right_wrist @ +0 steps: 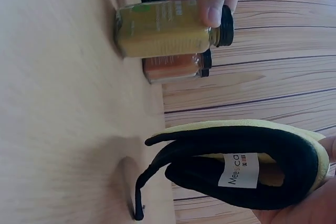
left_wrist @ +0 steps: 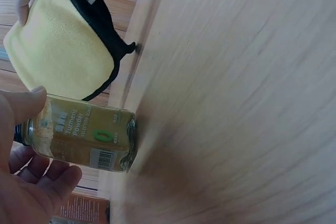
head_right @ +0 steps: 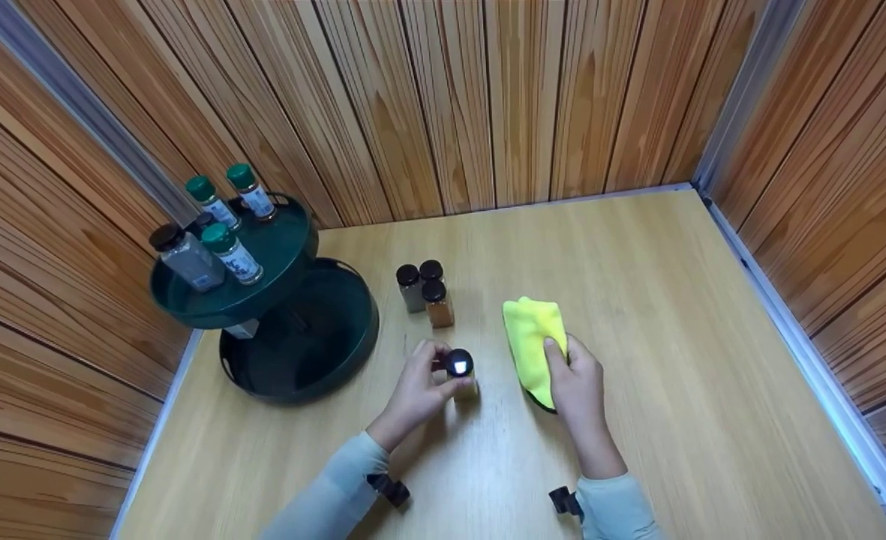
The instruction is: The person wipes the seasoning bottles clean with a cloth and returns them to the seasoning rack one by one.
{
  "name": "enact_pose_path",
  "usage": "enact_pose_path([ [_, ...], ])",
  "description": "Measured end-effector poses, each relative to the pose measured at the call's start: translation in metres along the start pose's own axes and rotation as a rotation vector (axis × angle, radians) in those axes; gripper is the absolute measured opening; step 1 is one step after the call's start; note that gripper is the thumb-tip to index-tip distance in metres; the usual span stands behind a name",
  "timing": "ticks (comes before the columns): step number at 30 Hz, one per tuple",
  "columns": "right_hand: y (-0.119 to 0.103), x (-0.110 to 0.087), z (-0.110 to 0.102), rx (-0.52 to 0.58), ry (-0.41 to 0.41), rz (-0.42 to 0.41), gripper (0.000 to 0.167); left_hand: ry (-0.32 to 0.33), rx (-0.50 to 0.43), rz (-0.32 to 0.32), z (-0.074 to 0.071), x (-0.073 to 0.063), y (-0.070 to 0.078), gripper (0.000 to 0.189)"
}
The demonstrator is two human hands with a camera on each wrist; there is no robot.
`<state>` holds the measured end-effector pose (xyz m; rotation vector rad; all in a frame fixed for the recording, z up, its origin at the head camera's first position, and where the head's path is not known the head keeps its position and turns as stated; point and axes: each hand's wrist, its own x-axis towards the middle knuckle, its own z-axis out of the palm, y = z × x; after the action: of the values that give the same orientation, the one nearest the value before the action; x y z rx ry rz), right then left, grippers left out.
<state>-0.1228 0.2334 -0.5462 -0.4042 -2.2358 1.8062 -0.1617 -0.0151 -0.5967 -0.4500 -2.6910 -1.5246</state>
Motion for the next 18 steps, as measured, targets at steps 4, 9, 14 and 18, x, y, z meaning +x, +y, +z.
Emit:
enact_pose_path([
  [4, -0.004, -0.002, 0.006, 0.025, -0.02, -0.006, 0.032, -0.015, -0.012, -0.028, 0.0, 0.0, -0.001, 0.046],
  [9, -0.009, -0.003, 0.017, 0.051, -0.065, -0.01, 0.031, -0.085, -0.023, -0.093, -0.005, 0.002, -0.001, 0.059],
  [14, -0.014, -0.005, 0.033, 0.041, -0.139, -0.008, 0.031, -0.138, -0.041, -0.125, -0.007, 0.003, -0.003, 0.056],
  [18, -0.017, -0.009, 0.047, -0.009, -0.197, -0.017, 0.029, -0.146, -0.064, -0.146, -0.008, 0.005, -0.003, 0.051],
])
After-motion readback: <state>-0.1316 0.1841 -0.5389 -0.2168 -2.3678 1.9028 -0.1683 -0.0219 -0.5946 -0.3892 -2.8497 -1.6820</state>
